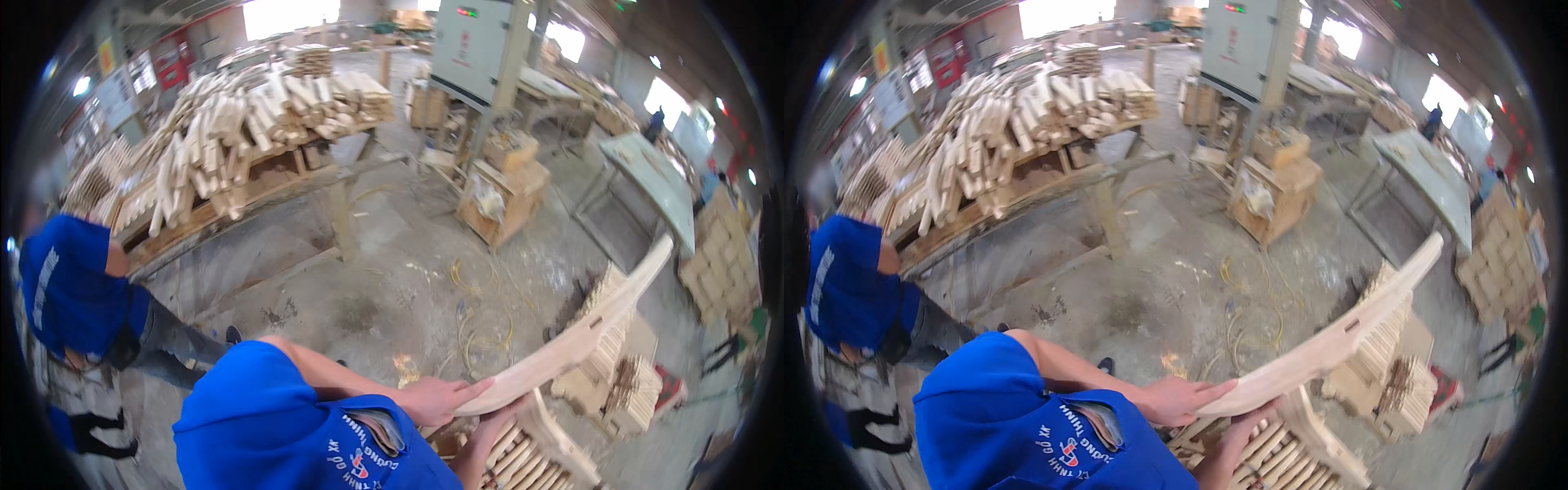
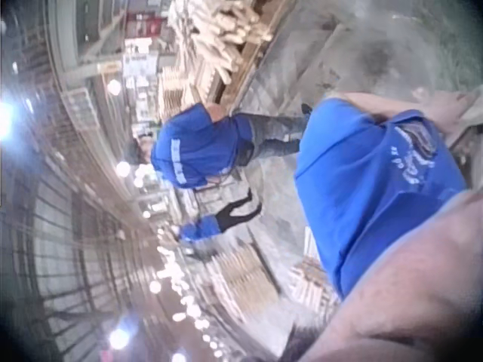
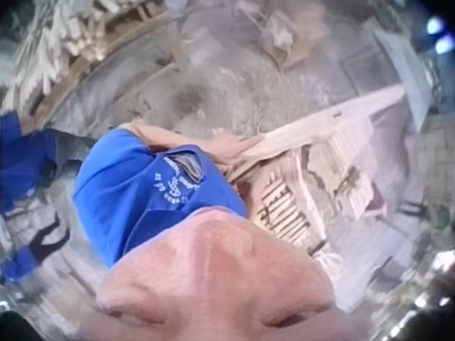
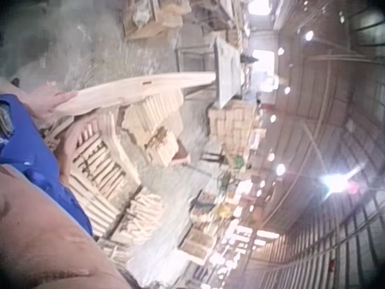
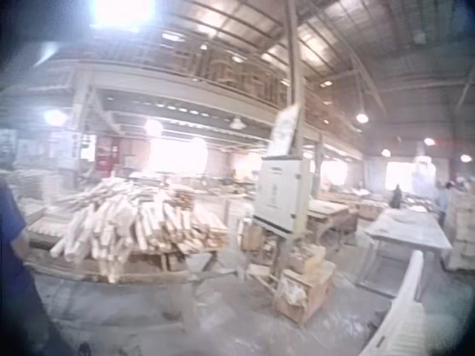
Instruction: The person picks up curved wooden pieces from a pile and stacks them on a pallet. They use a red-handled tool to adjust the alignment of the pieces while stacking them in neat rows.
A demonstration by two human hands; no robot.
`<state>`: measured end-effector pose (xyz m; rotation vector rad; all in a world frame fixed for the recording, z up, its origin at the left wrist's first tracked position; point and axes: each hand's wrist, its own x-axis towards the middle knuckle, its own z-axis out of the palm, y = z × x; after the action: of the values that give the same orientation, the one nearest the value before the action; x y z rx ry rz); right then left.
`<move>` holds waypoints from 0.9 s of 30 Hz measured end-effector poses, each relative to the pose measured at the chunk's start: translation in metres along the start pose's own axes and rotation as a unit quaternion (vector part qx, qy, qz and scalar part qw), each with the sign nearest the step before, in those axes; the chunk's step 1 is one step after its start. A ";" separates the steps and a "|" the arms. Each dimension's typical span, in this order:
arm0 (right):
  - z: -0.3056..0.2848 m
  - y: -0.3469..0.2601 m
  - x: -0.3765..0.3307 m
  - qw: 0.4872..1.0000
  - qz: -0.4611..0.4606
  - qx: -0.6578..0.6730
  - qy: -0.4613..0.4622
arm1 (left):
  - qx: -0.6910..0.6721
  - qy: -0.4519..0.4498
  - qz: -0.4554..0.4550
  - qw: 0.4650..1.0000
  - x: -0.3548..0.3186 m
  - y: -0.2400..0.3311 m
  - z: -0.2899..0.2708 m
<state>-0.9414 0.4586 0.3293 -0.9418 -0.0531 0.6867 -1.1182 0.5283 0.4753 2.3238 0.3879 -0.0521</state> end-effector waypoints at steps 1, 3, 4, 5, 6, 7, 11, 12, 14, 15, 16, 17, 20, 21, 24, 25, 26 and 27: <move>0.034 0.005 0.004 0.999 0.023 -0.003 -0.046 | 0.000 0.036 -0.022 0.999 -0.020 -0.007 -0.016; 0.096 0.021 0.012 0.989 0.058 -0.012 -0.137 | 0.014 0.130 -0.055 0.990 -0.055 -0.026 -0.038; 0.127 0.033 0.016 0.981 0.066 -0.022 -0.180 | 0.006 0.174 -0.068 0.982 -0.072 -0.037 -0.051; 0.159 0.045 0.018 0.972 0.075 -0.033 -0.220 | -0.002 0.217 -0.079 0.973 -0.089 -0.048 -0.066; 0.197 0.062 0.016 0.967 0.053 -0.056 -0.241 | -0.008 0.259 -0.093 0.961 -0.107 -0.060 -0.083; 0.235 0.077 0.014 0.955 0.059 -0.071 -0.283 | -0.001 0.304 -0.105 0.947 -0.125 -0.073 -0.099; 0.399 0.141 -0.022 0.916 0.050 -0.088 -0.388 | 0.036 0.451 -0.145 0.880 -0.208 -0.127 -0.179; 0.440 0.153 -0.036 0.903 0.051 -0.085 -0.418 | 0.046 0.483 -0.161 0.860 -0.227 -0.138 -0.198; 0.524 0.171 -0.061 0.856 0.058 -0.111 -0.502 | 0.025 0.544 -0.149 0.825 -0.265 -0.159 -0.247; 0.562 0.177 -0.073 0.837 0.063 -0.111 -0.532 | 0.002 0.567 -0.136 0.812 -0.283 -0.171 -0.270; 0.601 0.182 -0.082 0.818 0.064 -0.111 -0.561 | 0.005 0.578 -0.141 0.804 -0.299 -0.178 -0.295; 0.638 0.190 -0.090 0.800 0.056 -0.107 -0.587 | -0.031 0.607 -0.126 0.784 -0.311 -0.189 -0.316; 0.743 0.211 -0.126 0.748 0.097 -0.166 -0.635 | -0.095 0.688 -0.073 0.716 -0.355 -0.226 -0.376; 0.774 0.219 -0.127 0.740 0.073 -0.190 -0.641 | -0.213 0.685 -0.028 0.697 -0.363 -0.240 -0.398; 0.848 0.240 -0.142 0.692 0.020 -0.269 -0.670 | -0.267 0.680 -0.081 0.678 -0.397 -0.277 -0.467; 0.861 0.249 -0.155 0.665 0.015 -0.291 -0.687 | -0.234 0.674 -0.122 0.691 -0.419 -0.299 -0.488; 0.871 0.256 -0.167 0.653 -0.021 -0.339 -0.677 | -0.198 0.664 -0.166 0.702 -0.444 -0.319 -0.506; 0.876 0.260 -0.172 0.639 -0.061 -0.392 -0.659 | -0.152 0.637 -0.280 0.702 -0.459 -0.335 -0.521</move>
<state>-1.5008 1.1003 0.7032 -1.0196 -1.8554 1.1313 -1.6947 0.9963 0.6819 1.4608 1.6122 1.2778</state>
